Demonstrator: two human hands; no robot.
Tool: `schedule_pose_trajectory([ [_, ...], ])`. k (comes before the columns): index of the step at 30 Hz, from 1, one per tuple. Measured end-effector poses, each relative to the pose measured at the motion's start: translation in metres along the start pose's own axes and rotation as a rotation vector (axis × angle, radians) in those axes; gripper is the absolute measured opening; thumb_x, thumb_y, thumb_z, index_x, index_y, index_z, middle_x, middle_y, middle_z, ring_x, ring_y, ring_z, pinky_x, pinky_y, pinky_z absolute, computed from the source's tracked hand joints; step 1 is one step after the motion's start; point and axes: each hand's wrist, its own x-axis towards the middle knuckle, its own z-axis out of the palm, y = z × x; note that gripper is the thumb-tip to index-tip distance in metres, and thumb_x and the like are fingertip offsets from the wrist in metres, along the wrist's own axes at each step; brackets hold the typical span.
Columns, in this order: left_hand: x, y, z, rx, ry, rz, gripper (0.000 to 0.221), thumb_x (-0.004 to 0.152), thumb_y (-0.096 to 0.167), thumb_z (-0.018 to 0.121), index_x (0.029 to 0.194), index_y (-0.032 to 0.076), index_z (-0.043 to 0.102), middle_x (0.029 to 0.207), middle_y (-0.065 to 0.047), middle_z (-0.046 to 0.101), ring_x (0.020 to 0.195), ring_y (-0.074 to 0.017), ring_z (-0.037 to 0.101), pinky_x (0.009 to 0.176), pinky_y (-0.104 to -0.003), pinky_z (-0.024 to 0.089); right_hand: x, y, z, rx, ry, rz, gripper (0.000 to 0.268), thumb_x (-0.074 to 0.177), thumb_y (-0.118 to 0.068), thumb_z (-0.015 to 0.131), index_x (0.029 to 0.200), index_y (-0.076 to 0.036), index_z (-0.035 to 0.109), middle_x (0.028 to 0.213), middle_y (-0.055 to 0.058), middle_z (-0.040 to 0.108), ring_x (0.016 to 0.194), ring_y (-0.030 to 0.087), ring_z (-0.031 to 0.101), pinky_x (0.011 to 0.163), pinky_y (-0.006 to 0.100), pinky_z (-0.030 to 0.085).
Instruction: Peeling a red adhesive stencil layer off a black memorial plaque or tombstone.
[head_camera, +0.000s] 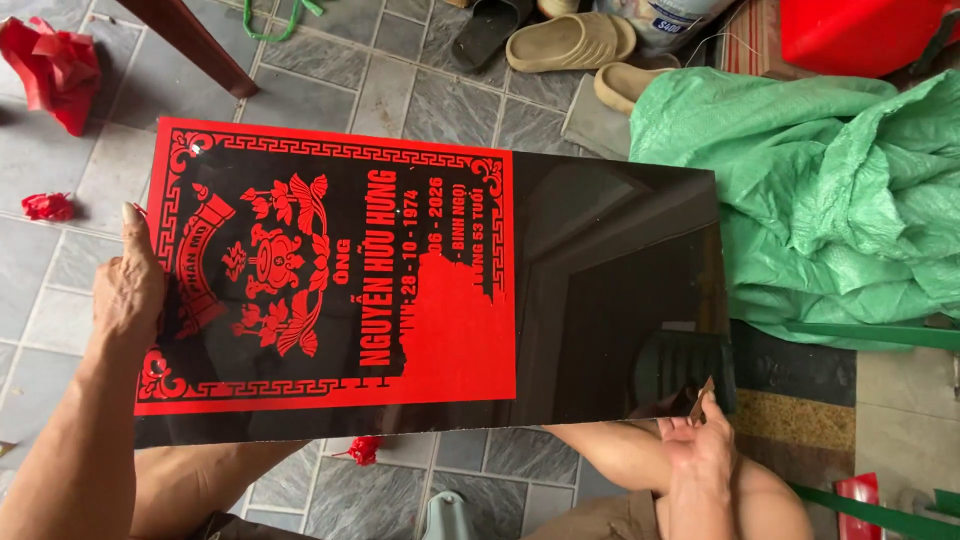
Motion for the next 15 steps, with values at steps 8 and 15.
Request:
schedule_pose_trajectory([
  [8,0.036,-0.005,0.004,0.077,-0.043,0.044,0.113,0.1,0.093,0.025,0.102,-0.012,0.066,0.099,-0.033,0.064,0.096,-0.0379,0.063,0.085,-0.05,0.048,-0.028,0.01,-0.019,0.012,0.056,0.032,0.037,0.103,-0.03,0.061,0.135,-0.011,0.061,0.146,0.014,0.05,0.145,0.036,0.038,0.126,0.058,0.021],
  [15,0.014,-0.049,-0.015,0.36,0.335,0.601,0.071,0.108,0.058,0.049,0.119,-0.01,0.068,0.101,-0.031,0.067,0.11,-0.0436,0.06,0.096,-0.053,0.046,-0.087,0.034,-0.034,-0.316,0.036,-0.227,0.019,0.102,-0.015,0.062,0.119,-0.006,0.061,0.135,0.013,0.062,0.122,0.036,0.059,0.098,0.048,0.053],
])
